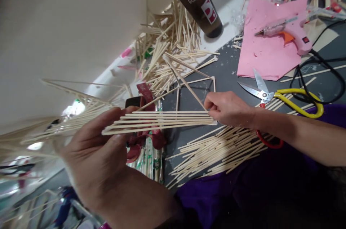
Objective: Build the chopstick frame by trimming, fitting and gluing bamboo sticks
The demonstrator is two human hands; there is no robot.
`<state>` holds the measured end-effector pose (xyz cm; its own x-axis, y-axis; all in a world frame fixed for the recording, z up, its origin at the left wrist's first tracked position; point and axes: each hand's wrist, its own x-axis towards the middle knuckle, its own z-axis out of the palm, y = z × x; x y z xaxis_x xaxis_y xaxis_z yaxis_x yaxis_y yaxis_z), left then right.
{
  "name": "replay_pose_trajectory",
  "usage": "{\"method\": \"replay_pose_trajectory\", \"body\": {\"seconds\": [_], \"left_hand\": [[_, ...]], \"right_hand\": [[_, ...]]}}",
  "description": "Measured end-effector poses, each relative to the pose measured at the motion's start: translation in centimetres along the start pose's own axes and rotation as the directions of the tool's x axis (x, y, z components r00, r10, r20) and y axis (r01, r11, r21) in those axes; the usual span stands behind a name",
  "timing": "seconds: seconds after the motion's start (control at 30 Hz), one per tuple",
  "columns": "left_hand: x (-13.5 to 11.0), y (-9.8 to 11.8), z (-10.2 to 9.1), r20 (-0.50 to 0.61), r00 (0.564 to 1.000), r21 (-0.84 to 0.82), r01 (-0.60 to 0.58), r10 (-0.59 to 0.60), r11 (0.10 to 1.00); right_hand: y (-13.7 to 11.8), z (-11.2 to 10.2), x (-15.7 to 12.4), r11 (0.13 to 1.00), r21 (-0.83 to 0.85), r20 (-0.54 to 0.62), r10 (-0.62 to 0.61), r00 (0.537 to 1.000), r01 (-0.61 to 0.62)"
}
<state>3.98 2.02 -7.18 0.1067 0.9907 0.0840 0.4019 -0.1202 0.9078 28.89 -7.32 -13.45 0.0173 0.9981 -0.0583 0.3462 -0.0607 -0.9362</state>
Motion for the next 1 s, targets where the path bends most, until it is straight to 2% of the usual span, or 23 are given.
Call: {"method": "replay_pose_trajectory", "body": {"seconds": [0.33,0.67,0.83,1.0], "left_hand": [[0.03,0.34,0.35,-0.004,0.999,-0.041,-0.042,0.042,0.998],[0.05,0.36,0.49,0.014,0.997,-0.063,-0.076,0.077,0.995],[0.06,0.45,0.47,0.022,0.999,-0.060,-0.024,0.026,0.998],[0.17,0.23,0.20,0.039,0.999,-0.060,-0.033,0.036,0.998]], "right_hand": [[-0.14,-0.25,0.01,0.980,0.136,0.072,0.133,0.989,-0.142],[-0.27,-0.34,0.28,0.975,0.121,0.084,0.179,0.980,-0.189],[-0.10,-0.09,0.40,0.980,0.115,0.083,0.155,0.984,-0.164],[0.13,0.13,0.46,0.980,0.111,0.094,0.156,0.983,-0.166]]}}
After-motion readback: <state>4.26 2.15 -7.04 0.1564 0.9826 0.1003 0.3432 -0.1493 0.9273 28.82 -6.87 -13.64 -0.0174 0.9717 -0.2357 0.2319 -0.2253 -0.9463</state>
